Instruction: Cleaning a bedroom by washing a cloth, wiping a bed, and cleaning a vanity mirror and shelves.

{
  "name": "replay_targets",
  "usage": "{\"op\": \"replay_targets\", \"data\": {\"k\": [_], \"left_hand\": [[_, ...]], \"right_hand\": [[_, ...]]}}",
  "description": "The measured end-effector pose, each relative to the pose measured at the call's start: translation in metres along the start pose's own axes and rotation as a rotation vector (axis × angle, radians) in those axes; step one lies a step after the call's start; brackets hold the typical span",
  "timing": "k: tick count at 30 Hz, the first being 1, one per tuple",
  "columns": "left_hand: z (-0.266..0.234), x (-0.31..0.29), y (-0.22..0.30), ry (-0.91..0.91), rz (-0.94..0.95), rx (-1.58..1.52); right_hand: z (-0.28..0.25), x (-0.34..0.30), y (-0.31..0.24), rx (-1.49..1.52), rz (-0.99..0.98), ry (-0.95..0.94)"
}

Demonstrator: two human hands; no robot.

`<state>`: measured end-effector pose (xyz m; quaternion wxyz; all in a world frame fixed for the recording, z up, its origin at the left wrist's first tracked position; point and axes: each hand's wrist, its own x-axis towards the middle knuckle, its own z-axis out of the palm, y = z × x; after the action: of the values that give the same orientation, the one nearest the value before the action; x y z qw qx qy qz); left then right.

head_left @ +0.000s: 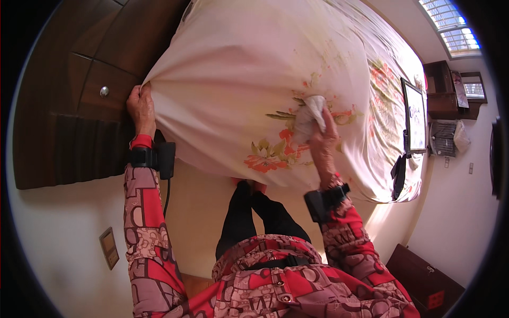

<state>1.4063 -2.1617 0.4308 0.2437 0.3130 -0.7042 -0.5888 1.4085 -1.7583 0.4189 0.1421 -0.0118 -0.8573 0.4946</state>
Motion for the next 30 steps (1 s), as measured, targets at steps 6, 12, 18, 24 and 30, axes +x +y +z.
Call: {"op": "replay_targets", "data": {"k": [6, 12, 18, 24, 30], "left_hand": [[-0.018, 0.016, 0.012, -0.067, 0.049, 0.186], [-0.003, 0.013, 0.001, -0.167, -0.024, 0.090], [0.004, 0.005, 0.000, -0.188, -0.090, -0.132], [0.004, -0.003, 0.008, -0.247, -0.101, -0.048], [0.013, -0.006, 0.009, -0.275, -0.099, 0.034]], "right_hand": [[0.138, -0.042, -0.104, 0.124, -0.149, -0.174], [0.135, -0.039, -0.082, -0.089, -0.183, -0.229], [-0.033, -0.047, 0.017, -0.334, 0.019, 0.337], [-0.004, -0.054, 0.037, -0.385, 0.098, 0.414], [0.161, -0.212, -0.010, -0.019, 0.203, -0.525]]}}
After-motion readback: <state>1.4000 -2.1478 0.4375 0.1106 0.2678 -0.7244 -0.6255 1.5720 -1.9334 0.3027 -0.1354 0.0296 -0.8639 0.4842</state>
